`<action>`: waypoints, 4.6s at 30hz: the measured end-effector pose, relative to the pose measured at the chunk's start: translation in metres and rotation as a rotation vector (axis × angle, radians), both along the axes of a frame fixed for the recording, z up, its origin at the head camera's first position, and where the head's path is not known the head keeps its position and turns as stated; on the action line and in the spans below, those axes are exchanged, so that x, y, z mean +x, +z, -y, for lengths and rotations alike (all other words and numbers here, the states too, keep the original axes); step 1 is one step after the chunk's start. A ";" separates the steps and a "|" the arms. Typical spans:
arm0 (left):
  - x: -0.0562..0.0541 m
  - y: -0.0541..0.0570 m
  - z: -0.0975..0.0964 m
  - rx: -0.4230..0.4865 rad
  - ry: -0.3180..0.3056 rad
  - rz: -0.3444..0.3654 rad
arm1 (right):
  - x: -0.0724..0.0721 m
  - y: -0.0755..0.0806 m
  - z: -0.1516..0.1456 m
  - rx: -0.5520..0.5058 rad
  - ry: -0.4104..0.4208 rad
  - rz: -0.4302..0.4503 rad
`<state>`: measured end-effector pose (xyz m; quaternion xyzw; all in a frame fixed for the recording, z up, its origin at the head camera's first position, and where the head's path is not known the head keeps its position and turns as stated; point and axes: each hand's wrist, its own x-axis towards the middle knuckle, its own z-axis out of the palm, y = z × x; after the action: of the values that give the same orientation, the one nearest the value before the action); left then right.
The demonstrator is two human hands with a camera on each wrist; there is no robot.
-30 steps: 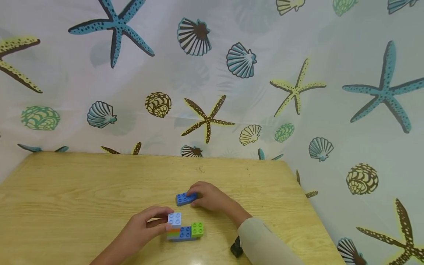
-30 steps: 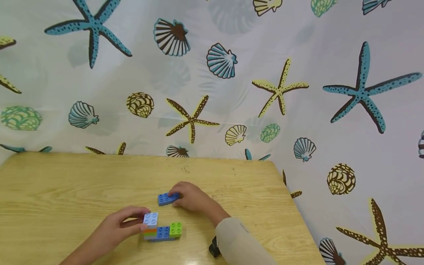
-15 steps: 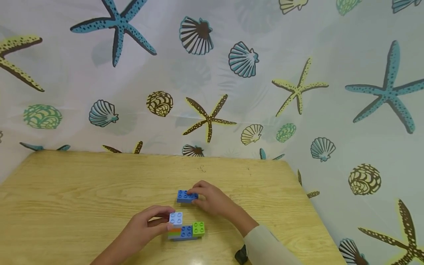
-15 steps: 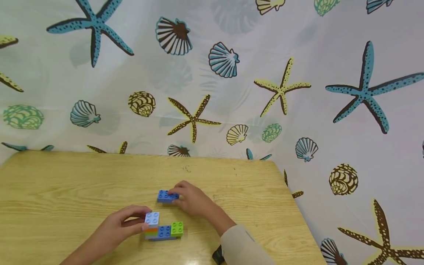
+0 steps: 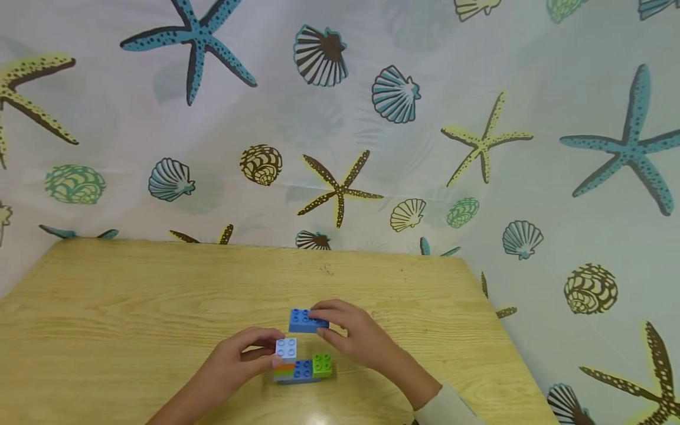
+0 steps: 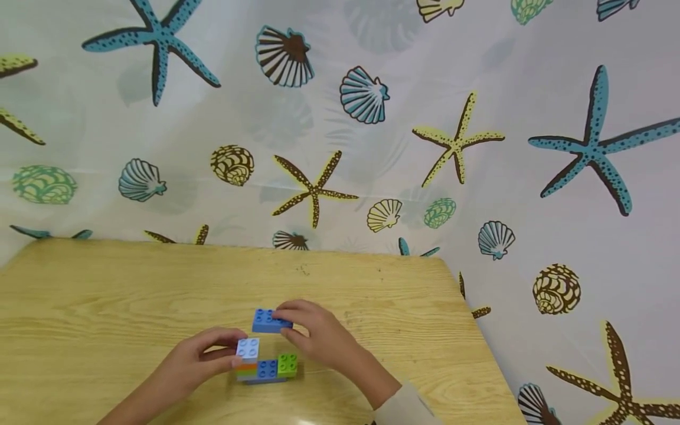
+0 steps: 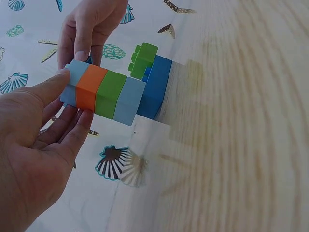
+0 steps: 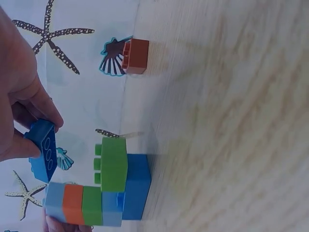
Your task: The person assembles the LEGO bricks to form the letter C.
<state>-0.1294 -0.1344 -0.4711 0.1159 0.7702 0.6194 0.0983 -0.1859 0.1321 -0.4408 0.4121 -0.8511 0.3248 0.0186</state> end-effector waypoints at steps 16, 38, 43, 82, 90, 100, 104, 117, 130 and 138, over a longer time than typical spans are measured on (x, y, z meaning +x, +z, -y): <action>0.001 0.000 0.002 0.040 -0.013 0.001 | 0.022 0.003 -0.006 -0.058 0.097 -0.066; 0.002 0.001 0.002 0.055 -0.022 -0.037 | 0.026 0.008 -0.002 -0.026 0.170 -0.209; 0.001 -0.001 0.003 0.050 -0.029 -0.047 | 0.025 0.012 -0.001 -0.005 0.189 -0.257; 0.001 0.002 -0.003 -0.074 0.018 -0.090 | 0.022 0.009 -0.022 -0.154 -0.004 0.014; 0.004 0.012 -0.013 -0.114 0.038 -0.178 | -0.005 -0.014 -0.046 -0.264 -0.177 0.276; 0.001 0.012 -0.022 -0.138 0.064 -0.168 | -0.030 -0.038 -0.056 -0.189 -0.222 0.363; 0.002 0.011 -0.023 -0.138 0.071 -0.191 | -0.034 -0.042 -0.055 -0.161 -0.231 0.362; 0.003 0.005 -0.022 -0.122 0.090 -0.235 | -0.044 -0.054 -0.045 -0.044 -0.311 0.330; 0.004 0.002 -0.024 -0.082 0.114 -0.198 | -0.048 -0.058 -0.037 0.027 -0.337 0.285; 0.005 0.003 -0.026 -0.065 0.115 -0.165 | -0.048 -0.059 -0.035 0.008 -0.359 0.269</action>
<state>-0.1245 -0.1089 -0.4679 0.1186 0.8008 0.5871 0.0026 -0.2339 0.1673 -0.4996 0.2072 -0.9068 0.3650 -0.0392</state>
